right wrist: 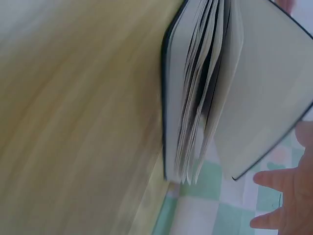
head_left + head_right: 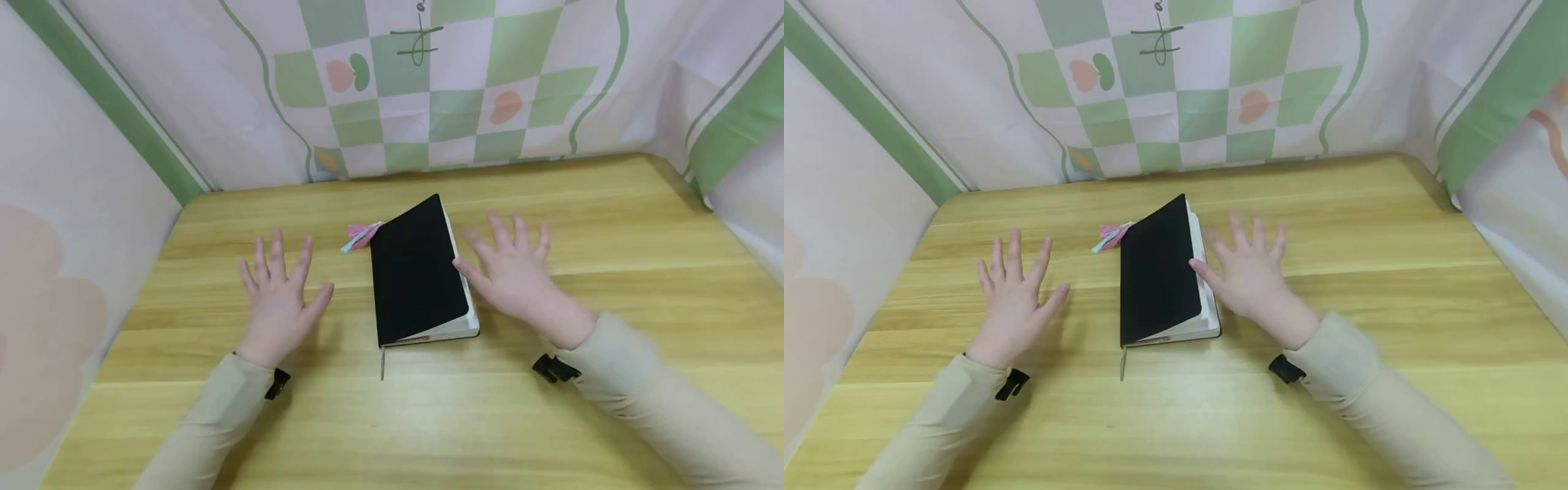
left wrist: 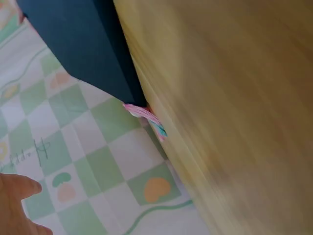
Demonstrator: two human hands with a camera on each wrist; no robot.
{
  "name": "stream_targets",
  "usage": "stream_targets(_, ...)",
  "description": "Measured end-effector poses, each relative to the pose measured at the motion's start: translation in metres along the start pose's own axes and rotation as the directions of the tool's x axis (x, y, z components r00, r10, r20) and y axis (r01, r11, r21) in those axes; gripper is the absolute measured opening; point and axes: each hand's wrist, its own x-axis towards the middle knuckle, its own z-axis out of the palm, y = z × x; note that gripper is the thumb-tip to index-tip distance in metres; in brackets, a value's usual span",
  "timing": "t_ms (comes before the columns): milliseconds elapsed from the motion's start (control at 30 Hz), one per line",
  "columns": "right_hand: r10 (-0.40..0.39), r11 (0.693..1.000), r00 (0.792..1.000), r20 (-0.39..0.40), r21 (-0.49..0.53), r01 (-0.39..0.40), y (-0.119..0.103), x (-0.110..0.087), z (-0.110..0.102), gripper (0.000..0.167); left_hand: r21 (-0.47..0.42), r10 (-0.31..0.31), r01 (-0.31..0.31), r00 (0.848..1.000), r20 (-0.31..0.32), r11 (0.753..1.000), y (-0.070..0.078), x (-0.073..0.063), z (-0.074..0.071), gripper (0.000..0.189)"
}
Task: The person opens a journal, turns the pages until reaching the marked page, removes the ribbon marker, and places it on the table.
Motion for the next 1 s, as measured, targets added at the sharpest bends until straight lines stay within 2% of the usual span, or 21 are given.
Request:
stream_targets(167,-0.083,0.995,0.996,-0.013,0.06,0.083,-0.012,0.001,-0.005,0.051,-0.068,0.052,-0.053,0.998,-0.019,0.996,0.01,0.004,0.001,0.071)
stream_targets(333,-0.155,0.977,0.987,-0.04,0.14,0.159,-0.029,0.002,-0.009,0.045,-0.18,0.083,-0.084,0.996,-0.017,0.98,0.017,0.006,-0.002,0.067)
stream_targets(467,-0.22,0.954,0.975,-0.041,0.197,0.224,-0.044,0.003,-0.01,0.049,-0.268,0.102,-0.11,0.994,-0.042,0.957,0.022,0.007,-0.006,0.065)
stream_targets(600,-0.284,0.928,0.959,0.015,0.255,0.271,-0.06,0.005,-0.011,0.057,-0.381,0.092,-0.101,0.995,-0.043,0.919,0.024,0.01,-0.01,0.061)
stream_targets(633,-0.296,0.924,0.954,0.035,0.264,0.277,-0.064,0.005,-0.01,0.059,-0.422,0.088,-0.094,0.996,-0.035,0.902,0.024,0.011,-0.012,0.06)
stream_targets(767,-0.322,0.916,0.941,0.105,0.287,0.281,-0.078,0.007,-0.005,0.062,-0.597,0.063,-0.045,0.998,0.009,0.801,0.024,0.012,-0.016,0.056)
stream_targets(867,-0.33,0.916,0.934,0.136,0.283,0.283,-0.086,0.007,0.002,0.063,-0.71,0.055,-0.008,0.997,0.044,0.704,0.021,0.012,-0.018,0.053)
stream_targets(1000,-0.322,0.925,0.923,0.21,0.28,0.258,-0.096,0.008,0.009,0.065,-0.805,0.03,0.064,0.994,0.102,0.59,0.017,0.011,-0.022,0.05)
